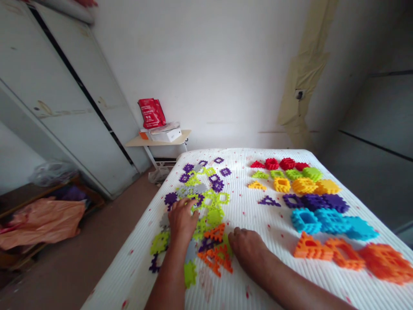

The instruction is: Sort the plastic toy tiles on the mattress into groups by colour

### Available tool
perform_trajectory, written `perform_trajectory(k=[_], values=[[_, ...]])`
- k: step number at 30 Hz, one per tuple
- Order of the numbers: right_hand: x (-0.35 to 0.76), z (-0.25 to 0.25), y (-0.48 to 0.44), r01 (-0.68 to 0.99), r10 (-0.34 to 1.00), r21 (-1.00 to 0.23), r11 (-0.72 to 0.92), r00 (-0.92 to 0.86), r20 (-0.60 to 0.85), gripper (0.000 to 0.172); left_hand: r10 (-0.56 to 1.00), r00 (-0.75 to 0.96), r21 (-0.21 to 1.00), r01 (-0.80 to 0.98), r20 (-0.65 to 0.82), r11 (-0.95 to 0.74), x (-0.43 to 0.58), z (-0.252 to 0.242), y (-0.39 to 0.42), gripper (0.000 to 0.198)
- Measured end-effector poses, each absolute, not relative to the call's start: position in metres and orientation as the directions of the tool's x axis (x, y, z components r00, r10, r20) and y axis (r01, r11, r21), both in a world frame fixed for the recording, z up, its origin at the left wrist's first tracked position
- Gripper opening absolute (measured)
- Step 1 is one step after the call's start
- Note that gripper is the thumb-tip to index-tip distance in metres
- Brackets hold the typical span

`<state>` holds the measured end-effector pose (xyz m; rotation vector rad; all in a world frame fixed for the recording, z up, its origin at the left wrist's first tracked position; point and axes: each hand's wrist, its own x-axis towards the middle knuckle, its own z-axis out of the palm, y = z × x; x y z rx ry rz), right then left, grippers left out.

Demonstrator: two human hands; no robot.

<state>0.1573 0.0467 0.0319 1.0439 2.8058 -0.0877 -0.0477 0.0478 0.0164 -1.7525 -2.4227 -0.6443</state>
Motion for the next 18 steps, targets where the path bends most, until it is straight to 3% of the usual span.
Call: perform_trajectory(k=[5,11,18], values=[[0.157,0.029,0.046,0.648,0.645,0.019,0.761,-0.754,-0.123,0.024,0.965,-0.077,0.356,0.934,0.252,-0.018,-0.028,0.015,0.05,0.022],[0.157,0.025,0.042,0.631,0.634,0.065,0.773,-0.767,-0.101,0.019,0.984,-0.03,0.336,0.941,0.175,-0.031,-0.019,0.007,0.052,0.021],[0.157,0.015,0.038,0.647,0.65,0.118,0.753,-0.76,0.019,0.012,0.963,0.055,0.24,0.963,0.265,-0.121,-0.028,-0.003,0.057,0.03]])
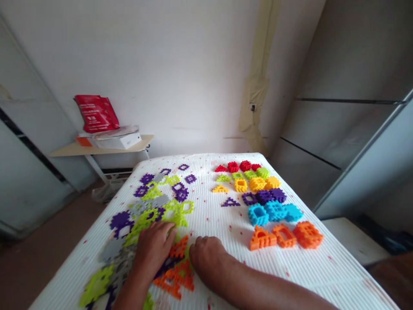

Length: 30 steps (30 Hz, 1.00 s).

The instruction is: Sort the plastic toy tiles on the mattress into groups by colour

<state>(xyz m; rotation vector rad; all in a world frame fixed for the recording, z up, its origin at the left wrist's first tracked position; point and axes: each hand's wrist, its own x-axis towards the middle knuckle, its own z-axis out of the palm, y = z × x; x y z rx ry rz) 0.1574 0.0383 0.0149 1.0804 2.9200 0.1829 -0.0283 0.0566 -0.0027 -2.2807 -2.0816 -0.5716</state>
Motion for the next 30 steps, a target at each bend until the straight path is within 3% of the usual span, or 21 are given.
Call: perform_trajectory(k=[9,14,19,26,30], values=[[0.156,0.018,0.037,0.647,0.652,0.137,0.75,-0.758,0.011,0.009,0.965,-0.139,0.111,0.987,0.224,0.117,-0.03,0.004,0.056,0.042],[0.155,0.015,0.036,0.642,0.647,0.156,0.75,-0.762,0.023,0.009,0.948,-0.302,0.174,0.943,0.099,0.283,-0.027,0.011,0.055,0.046],[0.156,0.018,0.036,0.635,0.642,0.146,0.759,-0.767,-0.001,0.009,0.914,-0.401,0.243,0.895,0.07,0.374,-0.023,0.016,0.055,0.048],[0.155,0.015,0.036,0.625,0.631,0.165,0.763,-0.776,0.018,0.009,0.942,-0.321,0.262,0.922,0.098,0.287,-0.025,0.011,0.055,0.047],[0.154,0.013,0.037,0.632,0.64,0.153,0.759,-0.768,-0.003,0.009,0.967,-0.195,0.281,0.949,0.162,0.145,-0.026,0.008,0.054,0.037]])
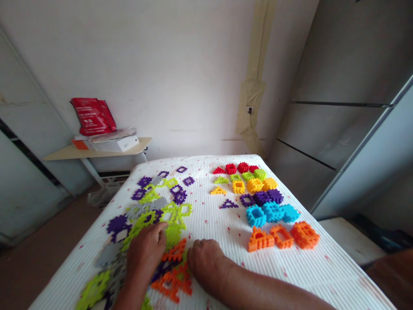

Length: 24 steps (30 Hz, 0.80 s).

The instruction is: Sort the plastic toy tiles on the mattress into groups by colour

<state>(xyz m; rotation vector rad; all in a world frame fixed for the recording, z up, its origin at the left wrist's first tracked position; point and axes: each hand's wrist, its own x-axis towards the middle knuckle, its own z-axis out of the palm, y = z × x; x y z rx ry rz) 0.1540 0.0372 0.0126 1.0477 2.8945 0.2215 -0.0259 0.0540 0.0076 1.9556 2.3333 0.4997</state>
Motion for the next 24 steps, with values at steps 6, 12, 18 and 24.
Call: perform_trajectory(k=[6,12,18,24], values=[[0.155,0.009,0.038,0.631,0.635,0.156,0.76,-0.772,0.028,0.01,0.989,-0.103,0.308,0.949,0.102,0.067,-0.021,0.005,0.054,0.043],[0.155,0.01,0.038,0.623,0.628,0.142,0.769,-0.778,0.014,0.008,0.98,-0.088,0.373,0.928,0.18,0.015,-0.027,-0.003,0.057,0.038],[0.155,0.01,0.038,0.637,0.642,0.148,0.757,-0.767,0.018,0.01,0.911,-0.352,0.804,0.594,0.217,0.038,-0.027,0.002,0.055,0.044],[0.158,0.024,0.04,0.641,0.648,0.109,0.76,-0.76,-0.045,0.013,0.943,-0.333,0.898,-0.42,-0.02,-0.129,-0.015,0.012,0.048,0.036]])
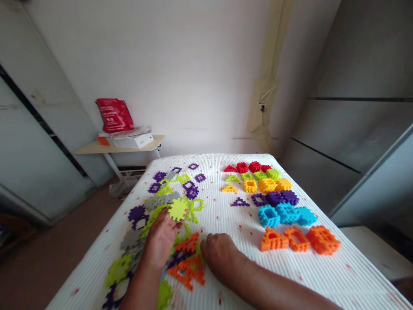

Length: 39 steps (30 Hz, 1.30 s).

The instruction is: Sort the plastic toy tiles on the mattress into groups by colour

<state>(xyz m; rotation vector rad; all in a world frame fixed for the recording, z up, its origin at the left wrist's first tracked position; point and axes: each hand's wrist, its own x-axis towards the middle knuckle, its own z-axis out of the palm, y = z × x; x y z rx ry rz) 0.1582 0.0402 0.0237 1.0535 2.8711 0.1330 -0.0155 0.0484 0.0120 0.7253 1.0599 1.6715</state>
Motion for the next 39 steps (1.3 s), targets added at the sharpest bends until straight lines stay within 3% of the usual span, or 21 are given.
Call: perform_trajectory(k=[3,8,11,15,20,26,34,39], values=[[0.162,0.039,0.044,0.656,0.657,0.044,0.754,-0.753,-0.029,0.015,0.975,-0.221,0.814,-0.57,-0.019,-0.113,-0.012,0.014,0.046,0.036],[0.172,0.072,0.055,0.701,0.723,-0.178,0.691,-0.668,0.174,0.01,0.996,-0.095,0.782,-0.621,0.003,-0.061,-0.005,0.015,0.042,0.046],[0.174,0.084,0.063,0.636,0.703,-0.299,0.711,-0.644,0.301,0.026,0.999,-0.039,0.769,-0.638,0.027,-0.046,-0.002,0.015,0.041,0.048],[0.17,0.081,0.075,0.524,0.631,-0.355,0.774,-0.681,0.371,0.051,0.997,0.044,0.775,-0.632,0.071,-0.027,0.001,0.013,0.04,0.052],[0.164,0.074,0.078,0.426,0.543,-0.347,0.835,-0.736,0.404,0.065,0.992,0.094,0.784,-0.621,0.084,-0.008,0.002,0.012,0.039,0.055],[0.164,0.077,0.076,0.366,0.494,-0.345,0.864,-0.748,0.443,0.05,0.99,0.115,0.798,-0.602,0.082,0.003,0.004,0.015,0.036,0.066],[0.182,0.093,0.084,0.512,0.5,-0.043,0.858,-0.812,0.3,0.048,0.994,0.104,0.83,-0.556,0.022,0.04,0.005,0.011,0.037,0.078],[0.247,0.124,0.147,0.711,0.669,0.012,0.703,-0.667,0.328,0.045,0.998,-0.002,0.868,-0.495,-0.055,0.047,-0.002,0.005,0.045,0.069]])
